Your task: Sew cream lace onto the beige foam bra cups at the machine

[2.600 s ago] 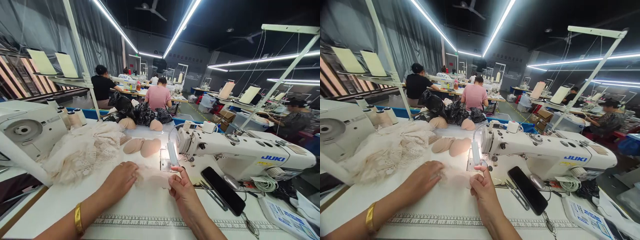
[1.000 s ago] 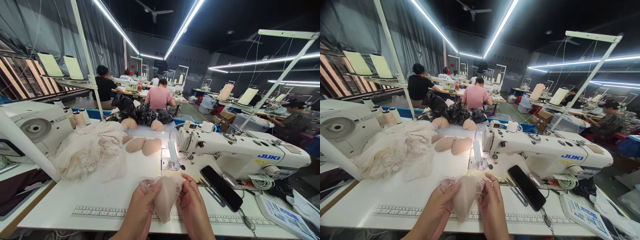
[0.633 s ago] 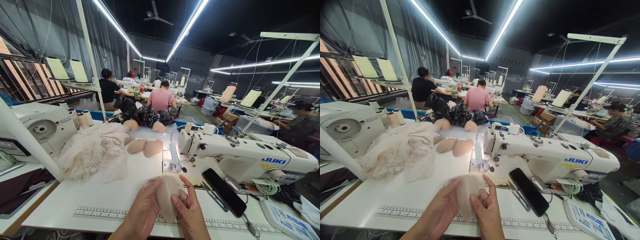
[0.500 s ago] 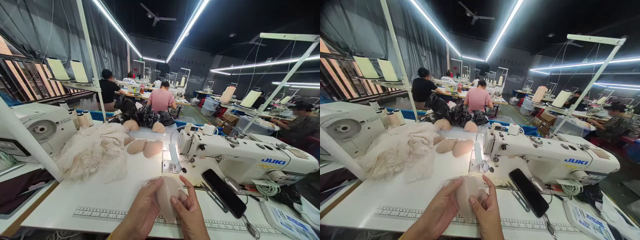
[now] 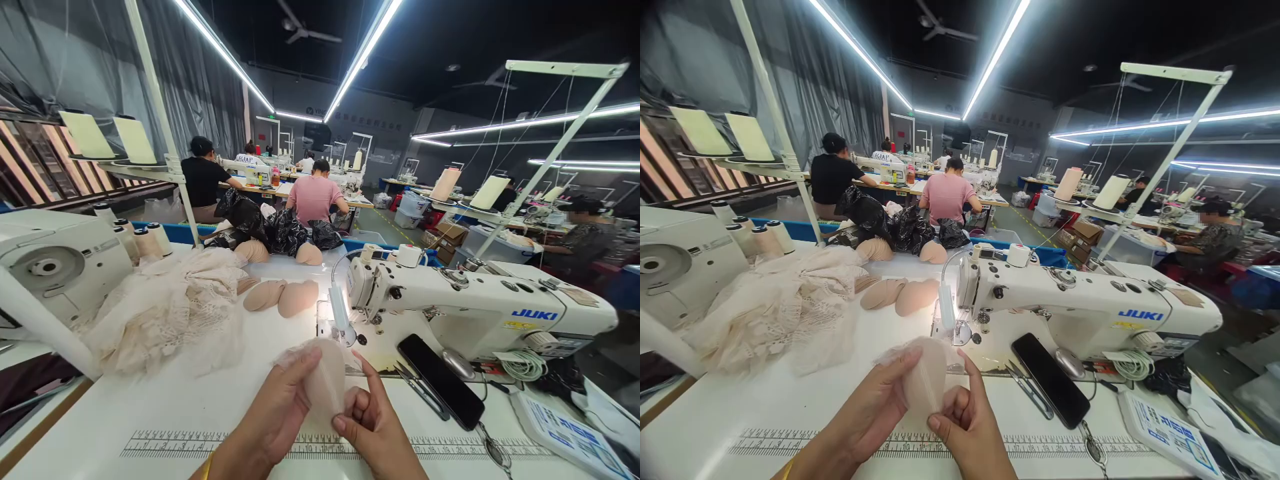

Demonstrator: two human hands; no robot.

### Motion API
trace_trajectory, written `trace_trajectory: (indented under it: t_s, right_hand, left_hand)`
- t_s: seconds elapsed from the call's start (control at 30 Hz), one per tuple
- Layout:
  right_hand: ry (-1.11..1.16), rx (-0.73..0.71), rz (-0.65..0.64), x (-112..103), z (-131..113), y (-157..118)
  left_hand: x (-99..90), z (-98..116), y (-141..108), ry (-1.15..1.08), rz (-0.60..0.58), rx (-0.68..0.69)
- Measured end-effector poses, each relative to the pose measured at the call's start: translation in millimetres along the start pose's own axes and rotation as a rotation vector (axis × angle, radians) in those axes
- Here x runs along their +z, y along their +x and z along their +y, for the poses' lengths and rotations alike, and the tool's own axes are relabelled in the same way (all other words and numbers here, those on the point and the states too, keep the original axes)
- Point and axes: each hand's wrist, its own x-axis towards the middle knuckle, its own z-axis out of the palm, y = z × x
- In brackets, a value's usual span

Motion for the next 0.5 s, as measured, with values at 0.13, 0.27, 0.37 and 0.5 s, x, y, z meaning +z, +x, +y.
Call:
trace_trajectory:
  t_s: [0.13,0.27,0.37,0.5]
  right_hand:
    - [-0.323,-0.198,-0.081,-20,-18,11]
    - [-1.008,-0.751,-0.314,-41,-47,49]
    - [-1.356,-1.007,-0.421,-51,-55,85]
    - [-1.540,-0.996,-0.367,-59,-51,104]
  left_hand:
    - [-8.8,26,-3,0.292,-0.309,-0.035]
    - [-20.8,46,12,1.125,-0.814,0.196]
    - [-23.4,47,41,1.642,-0.996,0.485]
    - [-19.1,47,73,1.801,-1.011,0.450]
